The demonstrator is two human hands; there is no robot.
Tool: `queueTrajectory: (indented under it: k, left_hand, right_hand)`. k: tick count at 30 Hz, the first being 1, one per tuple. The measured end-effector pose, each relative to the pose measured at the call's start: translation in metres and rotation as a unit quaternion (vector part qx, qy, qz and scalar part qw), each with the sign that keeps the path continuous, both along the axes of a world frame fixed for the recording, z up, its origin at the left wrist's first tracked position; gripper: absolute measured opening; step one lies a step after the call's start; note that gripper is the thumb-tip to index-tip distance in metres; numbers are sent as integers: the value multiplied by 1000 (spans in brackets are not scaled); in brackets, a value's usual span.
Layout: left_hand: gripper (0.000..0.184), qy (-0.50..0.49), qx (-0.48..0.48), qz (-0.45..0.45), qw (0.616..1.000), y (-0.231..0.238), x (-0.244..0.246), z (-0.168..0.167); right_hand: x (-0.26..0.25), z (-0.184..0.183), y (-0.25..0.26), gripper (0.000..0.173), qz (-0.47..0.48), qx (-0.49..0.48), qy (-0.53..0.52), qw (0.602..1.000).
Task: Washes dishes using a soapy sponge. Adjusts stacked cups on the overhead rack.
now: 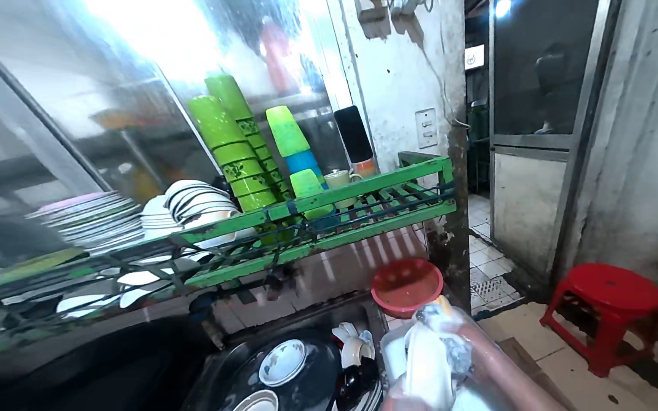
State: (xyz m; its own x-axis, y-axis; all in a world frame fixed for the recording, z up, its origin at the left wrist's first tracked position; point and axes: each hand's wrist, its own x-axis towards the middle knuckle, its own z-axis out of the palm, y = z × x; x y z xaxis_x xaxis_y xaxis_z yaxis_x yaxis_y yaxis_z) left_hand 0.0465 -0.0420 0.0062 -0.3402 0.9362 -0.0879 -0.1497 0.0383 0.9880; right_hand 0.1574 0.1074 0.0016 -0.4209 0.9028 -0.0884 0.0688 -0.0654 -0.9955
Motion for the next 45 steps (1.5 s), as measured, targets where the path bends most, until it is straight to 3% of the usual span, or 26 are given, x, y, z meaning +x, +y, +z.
queueTrajectory:
  k: [2,5,9,12,15,18,20,22,24,25,28,30,32,34,35,38,40,41,43,45]
  left_hand:
    - [17,-134,65,81,986,12,-2,-2]
    - [32,-235,93,126,959,29,-11,-2]
    - [27,-136,25,89,986,20,-4,-12]
    - [32,-59,-8,81,995,22,4,-12]
    - [40,-77,18,179,981,39,6,-15]
    - [42,-240,68,222,942,51,-7,-4]
    - [42,-320,96,219,917,56,-20,4]
    - [42,-366,93,224,899,55,-27,9]
    - [44,-388,94,213,892,52,-30,7]
    - [44,-386,86,205,896,50,-31,4]
    - [40,-304,48,156,938,37,-27,-4]
    - [36,-191,30,119,974,30,-22,-7]
    - [32,-82,18,103,991,27,-14,-5]
    - [29,3,21,81,996,25,-7,1]
    - [30,13,25,70,997,23,-7,3]
    - [36,-18,78,61,995,19,-12,3]
    - [40,-40,141,113,983,21,-17,-1]
    - [43,-48,157,158,974,26,-18,-4]
    - [55,-45,124,205,970,36,-21,-12]
    - [69,-122,44,154,979,43,-25,-14]
  right_hand:
    - [-3,-3,-16,56,-45,49,-1,998]
    - [-10,-13,-58,65,-98,158,0,983]
    - [-3,-35,-21,55,-95,82,-11,992]
    - [-5,-5,7,58,1,64,-183,981]
    - [-19,33,-33,55,72,230,-284,928]
    - [-31,-1,-59,44,4,501,-194,843]
    - [-29,-34,-52,41,-2,584,-93,806]
    - [-20,-58,-42,46,-8,517,-9,856]
    - [-13,-57,-37,60,-50,314,46,947]
    - [-11,-50,-28,58,-68,219,50,972]
    - [-2,-28,16,46,9,68,25,997]
    - [-2,-18,26,49,51,100,-41,993]
    - [-1,2,8,66,66,171,-160,970]
    - [-4,18,-10,69,84,247,-194,946]
    - [-6,22,-8,67,101,234,-187,949]
    - [-7,7,23,44,98,51,0,994]
    - [-5,0,25,40,30,-58,137,988]
    - [-5,7,19,41,-18,-52,158,986]
    - [-6,30,7,50,-91,64,111,988]
    - [-4,42,0,52,-102,227,50,967]
